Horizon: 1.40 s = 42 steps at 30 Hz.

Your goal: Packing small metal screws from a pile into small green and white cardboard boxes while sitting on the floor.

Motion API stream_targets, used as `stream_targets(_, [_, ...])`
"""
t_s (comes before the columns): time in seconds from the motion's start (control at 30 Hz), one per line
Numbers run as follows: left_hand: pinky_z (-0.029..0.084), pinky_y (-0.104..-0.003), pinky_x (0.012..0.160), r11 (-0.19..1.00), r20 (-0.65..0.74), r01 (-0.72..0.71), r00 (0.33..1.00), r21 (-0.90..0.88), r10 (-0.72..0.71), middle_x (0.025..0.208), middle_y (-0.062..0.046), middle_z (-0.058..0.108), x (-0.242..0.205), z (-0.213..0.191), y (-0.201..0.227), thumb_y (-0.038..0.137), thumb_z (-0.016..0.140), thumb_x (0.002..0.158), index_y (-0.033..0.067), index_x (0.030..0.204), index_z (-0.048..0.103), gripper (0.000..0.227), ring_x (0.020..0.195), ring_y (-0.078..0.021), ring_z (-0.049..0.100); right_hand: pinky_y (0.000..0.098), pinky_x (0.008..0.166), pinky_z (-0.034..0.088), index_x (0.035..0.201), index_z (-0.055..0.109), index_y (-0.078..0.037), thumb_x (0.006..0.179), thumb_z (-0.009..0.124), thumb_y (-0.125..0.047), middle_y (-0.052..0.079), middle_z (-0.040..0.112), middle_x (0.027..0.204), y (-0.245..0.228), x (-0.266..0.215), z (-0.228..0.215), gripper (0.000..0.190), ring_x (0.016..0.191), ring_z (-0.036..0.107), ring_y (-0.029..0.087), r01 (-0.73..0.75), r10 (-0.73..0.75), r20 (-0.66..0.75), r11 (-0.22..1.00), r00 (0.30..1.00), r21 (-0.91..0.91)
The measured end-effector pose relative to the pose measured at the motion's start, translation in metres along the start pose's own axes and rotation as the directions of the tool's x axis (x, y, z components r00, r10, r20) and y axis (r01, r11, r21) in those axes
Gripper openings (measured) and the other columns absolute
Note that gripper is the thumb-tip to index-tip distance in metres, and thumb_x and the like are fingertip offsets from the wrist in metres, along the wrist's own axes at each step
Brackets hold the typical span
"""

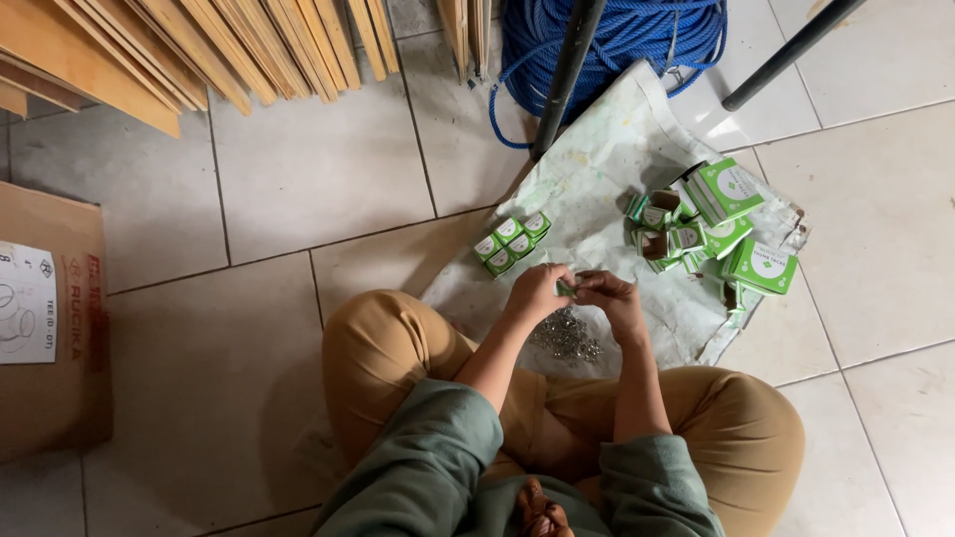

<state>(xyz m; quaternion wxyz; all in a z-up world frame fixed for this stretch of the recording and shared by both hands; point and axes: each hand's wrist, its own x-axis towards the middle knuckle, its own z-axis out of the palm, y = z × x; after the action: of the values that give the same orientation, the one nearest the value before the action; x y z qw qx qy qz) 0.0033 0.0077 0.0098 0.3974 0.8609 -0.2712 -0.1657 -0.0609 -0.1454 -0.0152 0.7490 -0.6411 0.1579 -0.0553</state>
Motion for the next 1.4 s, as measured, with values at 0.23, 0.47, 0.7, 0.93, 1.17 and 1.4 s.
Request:
stream_targets(0.23, [0.053, -0.043, 0.077, 0.988, -0.214, 0.155, 0.966, 0.027, -0.146, 0.084, -0.009, 0.067, 0.040, -0.007, -0.036, 0.015, 0.066, 0.069, 0.0173, 0.095, 0.059, 0.027, 0.086, -0.0300, 0.066, 0.0413, 0.073, 0.057, 0.107, 0.060, 0.004, 0.086, 0.062, -0.002, 0.021, 0.060, 0.110, -0.003, 0.001, 0.011, 0.023, 0.084, 0.066, 0.030, -0.084, 0.095, -0.070, 0.985, 0.993, 0.149])
stream_targets(0.47, [0.054, -0.042, 0.074, 0.915, -0.322, 0.345, 0.908, 0.207, -0.270, 0.100, -0.013, 0.060, 0.110, -0.032, -0.069, 0.018, 0.065, 0.074, 0.0106, 0.109, 0.057, 0.037, 0.085, -0.0293, 0.066, 0.0344, 0.068, 0.056, 0.109, 0.061, 0.004, 0.083, 0.064, -0.004, 0.018, 0.063, 0.103, 0.008, 0.007, 0.006, 0.028, 0.081, 0.064, 0.021, -0.116, 0.118, -0.120, 0.993, 0.986, 0.031])
stream_targets(0.7, [0.055, -0.037, 0.066, 0.838, -0.234, 0.353, 0.932, 0.416, -0.276, 0.083, -0.010, 0.062, 0.154, -0.010, -0.123, 0.017, 0.074, 0.068, 0.0085, 0.092, 0.063, 0.027, 0.080, -0.0249, 0.065, 0.0332, 0.068, 0.055, 0.110, 0.062, 0.002, 0.081, 0.066, -0.004, 0.017, 0.065, 0.101, 0.005, 0.014, 0.002, 0.029, 0.080, 0.064, 0.021, -0.123, 0.125, -0.170, 0.992, 0.978, 0.022])
stream_targets(0.93, [0.057, -0.038, 0.068, 0.827, -0.192, 0.391, 0.920, 0.403, -0.342, 0.085, -0.016, 0.061, 0.156, -0.021, -0.103, 0.014, 0.077, 0.069, -0.0004, 0.087, 0.067, 0.025, 0.082, -0.0271, 0.065, 0.0312, 0.069, 0.055, 0.110, 0.062, 0.001, 0.079, 0.068, -0.003, 0.016, 0.064, 0.100, 0.011, 0.020, -0.002, 0.032, 0.080, 0.063, 0.019, -0.133, 0.149, -0.196, 0.987, 0.969, 0.091])
stream_targets(1.17, [0.057, -0.038, 0.072, 0.812, -0.126, 0.357, 0.932, 0.461, -0.339, 0.084, -0.015, 0.065, 0.152, -0.025, -0.109, 0.017, 0.074, 0.073, 0.0038, 0.087, 0.071, 0.019, 0.084, -0.0290, 0.067, 0.0320, 0.069, 0.055, 0.106, 0.065, 0.000, 0.078, 0.068, -0.003, 0.016, 0.066, 0.097, 0.007, 0.019, -0.005, 0.028, 0.079, 0.063, 0.019, -0.127, 0.146, -0.236, 0.987, 0.961, 0.096])
stream_targets(1.4, [0.056, -0.039, 0.075, 0.768, -0.111, 0.413, 0.903, 0.490, -0.415, 0.085, -0.013, 0.070, 0.150, -0.026, -0.110, 0.024, 0.070, 0.075, 0.0151, 0.088, 0.073, 0.016, 0.087, -0.0294, 0.068, 0.0283, 0.059, 0.054, 0.098, 0.067, -0.003, 0.079, 0.067, -0.007, 0.012, 0.066, 0.082, 0.008, 0.023, -0.010, 0.019, 0.067, 0.062, 0.018, -0.071, 0.073, -0.420, 0.997, 0.905, 0.021])
